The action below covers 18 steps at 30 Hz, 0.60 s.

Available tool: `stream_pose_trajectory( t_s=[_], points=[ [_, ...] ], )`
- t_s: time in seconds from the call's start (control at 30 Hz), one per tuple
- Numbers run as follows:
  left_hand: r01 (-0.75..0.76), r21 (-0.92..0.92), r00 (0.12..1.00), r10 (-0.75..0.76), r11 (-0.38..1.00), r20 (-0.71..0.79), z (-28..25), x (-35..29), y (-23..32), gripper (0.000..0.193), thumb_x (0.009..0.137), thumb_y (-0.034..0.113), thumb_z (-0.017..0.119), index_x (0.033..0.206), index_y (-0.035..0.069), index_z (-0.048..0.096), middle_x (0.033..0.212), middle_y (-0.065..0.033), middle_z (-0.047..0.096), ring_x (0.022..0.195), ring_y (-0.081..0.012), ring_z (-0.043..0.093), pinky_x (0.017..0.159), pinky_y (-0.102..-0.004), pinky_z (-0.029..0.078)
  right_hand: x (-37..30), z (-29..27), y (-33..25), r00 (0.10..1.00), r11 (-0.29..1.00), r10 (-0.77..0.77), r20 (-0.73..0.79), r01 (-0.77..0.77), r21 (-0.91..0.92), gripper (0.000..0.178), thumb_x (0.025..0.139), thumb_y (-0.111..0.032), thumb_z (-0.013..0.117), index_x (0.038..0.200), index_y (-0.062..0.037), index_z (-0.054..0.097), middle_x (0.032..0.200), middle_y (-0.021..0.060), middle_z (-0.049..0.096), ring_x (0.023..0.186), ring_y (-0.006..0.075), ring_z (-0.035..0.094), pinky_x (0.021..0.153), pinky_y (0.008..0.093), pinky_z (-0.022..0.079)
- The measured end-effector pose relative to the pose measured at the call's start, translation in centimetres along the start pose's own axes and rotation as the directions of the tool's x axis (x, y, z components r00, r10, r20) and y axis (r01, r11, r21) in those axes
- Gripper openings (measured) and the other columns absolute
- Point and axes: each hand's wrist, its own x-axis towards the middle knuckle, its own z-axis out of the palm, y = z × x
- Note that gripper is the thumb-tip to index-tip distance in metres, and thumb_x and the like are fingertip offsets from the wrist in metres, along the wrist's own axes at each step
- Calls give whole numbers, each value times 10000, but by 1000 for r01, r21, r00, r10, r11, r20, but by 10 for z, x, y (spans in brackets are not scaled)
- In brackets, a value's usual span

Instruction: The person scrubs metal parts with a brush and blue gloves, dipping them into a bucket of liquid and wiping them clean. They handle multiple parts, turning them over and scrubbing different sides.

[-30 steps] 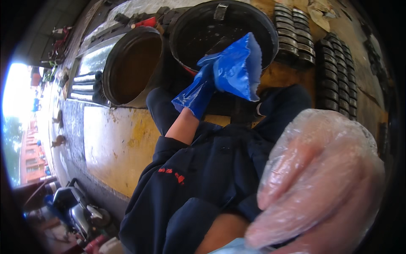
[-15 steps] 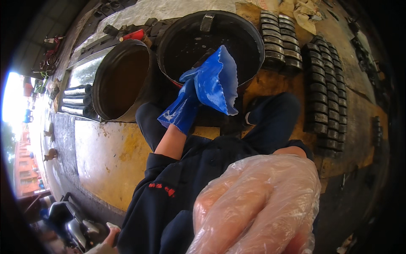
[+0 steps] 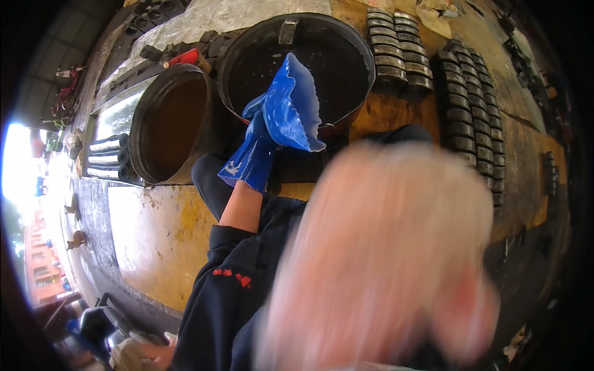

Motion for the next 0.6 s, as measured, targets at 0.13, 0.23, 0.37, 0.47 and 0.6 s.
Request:
stream_pose_trajectory(
  t_s=[0.13, 0.23, 0.37, 0.47, 0.6],
  points=[
    [2, 33, 993, -6, 999, 119, -9, 8, 15, 419, 1127, 334, 508, 1411, 37, 592, 1291, -117, 682, 1162, -228, 669, 1053, -395, 541, 43, -83, 15, 997, 716, -45, 65, 78, -694, 171, 1006, -23, 665, 1157, 12, 739, 1103, 118, 754, 848, 100, 672, 701, 216, 534],
    [13, 62, 963, -29, 998, 268, -4, 25, 21, 422, 1128, 335, 505, 1414, 37, 590, 1292, -116, 680, 1164, -228, 668, 1054, -395, 540, 53, -106, 24, 984, 265, -18, 178, 176, -948, 133, 965, -48, 744, 1094, -20, 766, 997, 95, 769, 844, 172, 748, 684, 303, 586],
    [53, -1, 989, -52, 999, 137, -52, 21, 20, 418, 1126, 278, 514, 1464, 36, 563, 1370, -137, 661, 1229, -250, 656, 1096, -412, 526, 63, -119, 59, 963, 92, -46, 267, 271, -958, 134, 902, -113, 762, 1023, -61, 789, 993, 143, 756, 827, 319, 722, 749, 395, 589],
    [115, -153, 891, -170, 982, -422, -58, 7, 19, 376, 1103, 266, 568, 1387, 30, 636, 1314, -135, 712, 1185, -250, 691, 1077, -397, 545, 64, -130, 59, 977, -318, 73, 203, 215, -923, 192, 853, -214, 785, 978, -69, 778, 957, 136, 739, 927, 337, 718, 859, 452, 580],
    [-110, 234, 929, 184, 966, -322, 9, -26, 49, 312, 1079, 264, 588, 1206, 21, 735, 1055, -88, 767, 950, -186, 718, 884, -323, 571, 63, -153, 40, 985, -359, 99, 139, 166, -919, 194, 854, -210, 784, 975, -58, 774, 938, 152, 744, 957, 355, 712, 884, 465, 563]
  ],
)
